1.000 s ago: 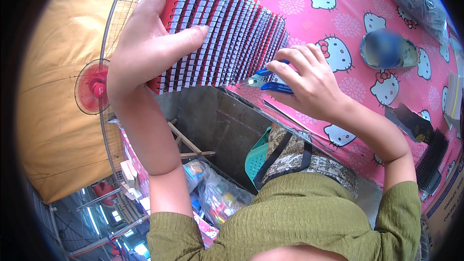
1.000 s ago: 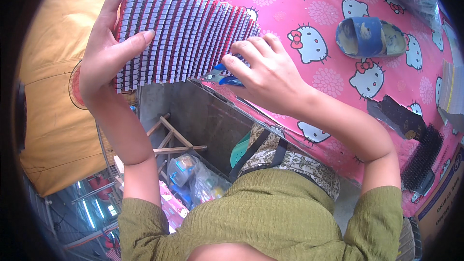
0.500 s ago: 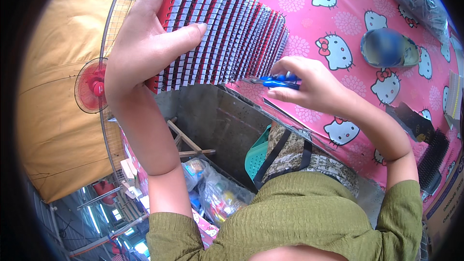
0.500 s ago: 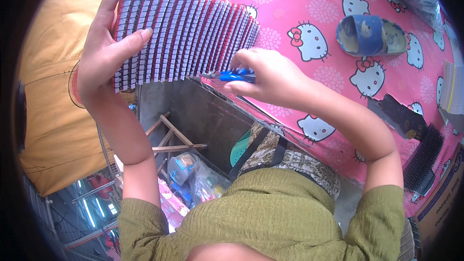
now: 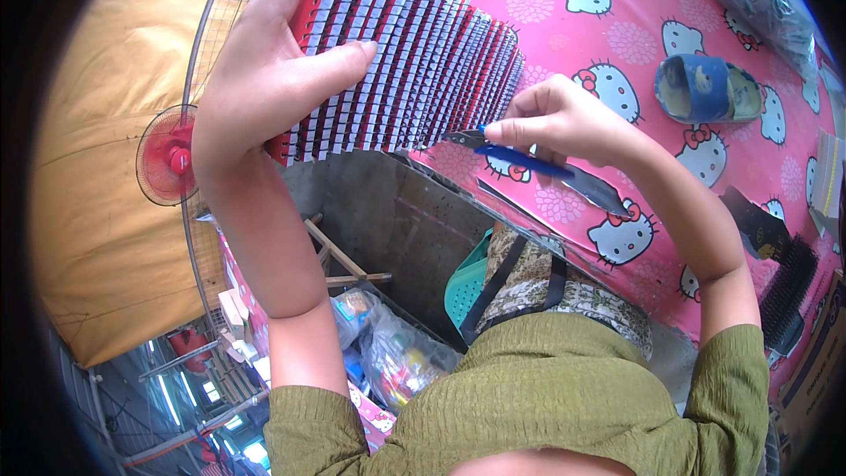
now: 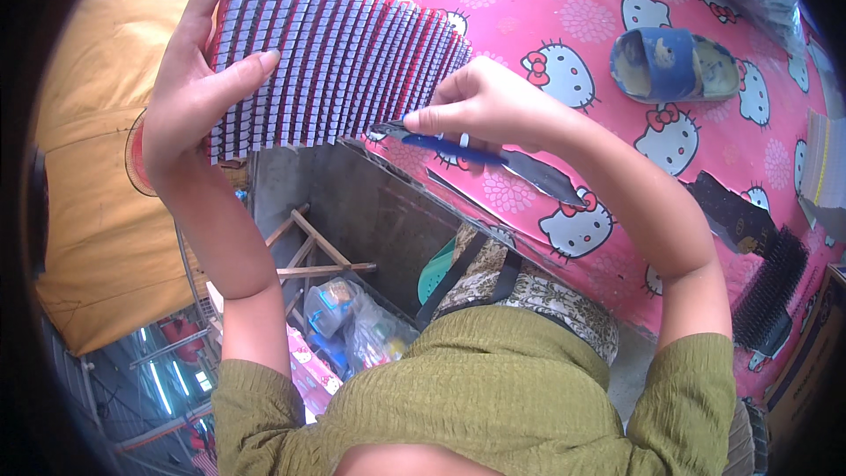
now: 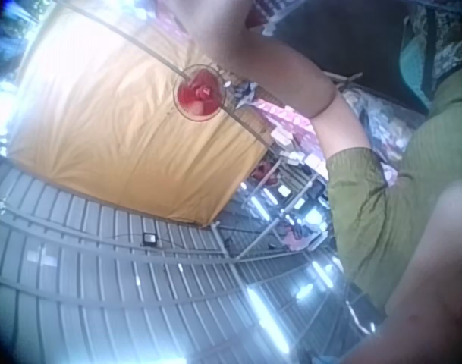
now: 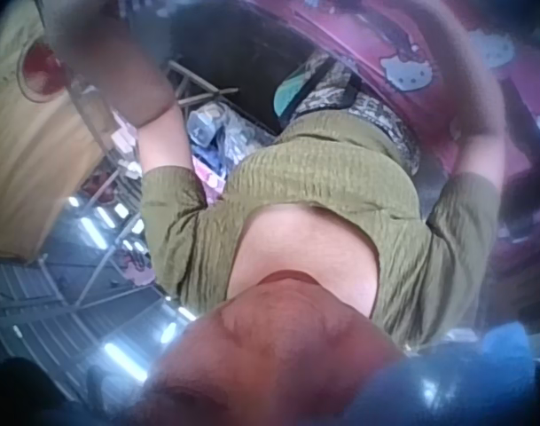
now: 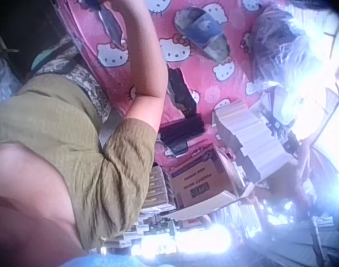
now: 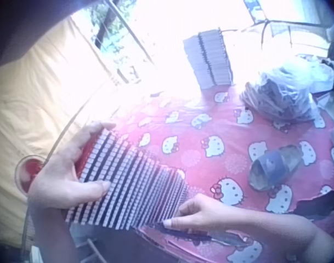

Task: The person trims the excess spiral coil from a stack of notebooks using pliers and then aligns the notebooks on a table.

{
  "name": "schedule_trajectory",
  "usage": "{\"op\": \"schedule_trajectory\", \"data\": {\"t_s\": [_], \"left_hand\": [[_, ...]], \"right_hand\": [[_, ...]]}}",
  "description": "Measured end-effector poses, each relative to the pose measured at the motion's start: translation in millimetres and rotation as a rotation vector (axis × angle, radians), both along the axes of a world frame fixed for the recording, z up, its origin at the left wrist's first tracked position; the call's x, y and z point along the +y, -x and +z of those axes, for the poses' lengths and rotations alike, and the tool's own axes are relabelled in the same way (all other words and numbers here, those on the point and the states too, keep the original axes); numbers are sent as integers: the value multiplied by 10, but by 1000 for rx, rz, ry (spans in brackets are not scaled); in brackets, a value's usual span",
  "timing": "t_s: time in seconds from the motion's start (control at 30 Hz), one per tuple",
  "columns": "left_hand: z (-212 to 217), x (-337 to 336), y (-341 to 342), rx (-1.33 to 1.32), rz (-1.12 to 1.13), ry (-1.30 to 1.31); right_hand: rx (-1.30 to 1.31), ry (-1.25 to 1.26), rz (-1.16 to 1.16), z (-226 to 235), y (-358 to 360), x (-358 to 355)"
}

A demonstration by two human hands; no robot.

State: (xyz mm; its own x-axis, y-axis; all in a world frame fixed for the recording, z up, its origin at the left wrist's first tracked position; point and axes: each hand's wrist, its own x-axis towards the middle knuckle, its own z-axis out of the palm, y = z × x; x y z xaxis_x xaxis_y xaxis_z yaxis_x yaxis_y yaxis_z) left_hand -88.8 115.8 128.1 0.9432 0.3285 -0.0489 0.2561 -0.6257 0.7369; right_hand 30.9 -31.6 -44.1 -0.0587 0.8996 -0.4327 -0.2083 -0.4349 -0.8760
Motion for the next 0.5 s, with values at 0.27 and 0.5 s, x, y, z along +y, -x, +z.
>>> {"op": "schedule_trajectory", "data": {"t_s": [0.27, 0.5], "left_hand": [[-33, 141, 39, -47, -90, 128], [-41, 128, 18, -52, -57, 104]], "right_hand": [[-1206, -806, -347, -380, 236, -254], [-873, -701, -243, -374, 176, -79]]}}
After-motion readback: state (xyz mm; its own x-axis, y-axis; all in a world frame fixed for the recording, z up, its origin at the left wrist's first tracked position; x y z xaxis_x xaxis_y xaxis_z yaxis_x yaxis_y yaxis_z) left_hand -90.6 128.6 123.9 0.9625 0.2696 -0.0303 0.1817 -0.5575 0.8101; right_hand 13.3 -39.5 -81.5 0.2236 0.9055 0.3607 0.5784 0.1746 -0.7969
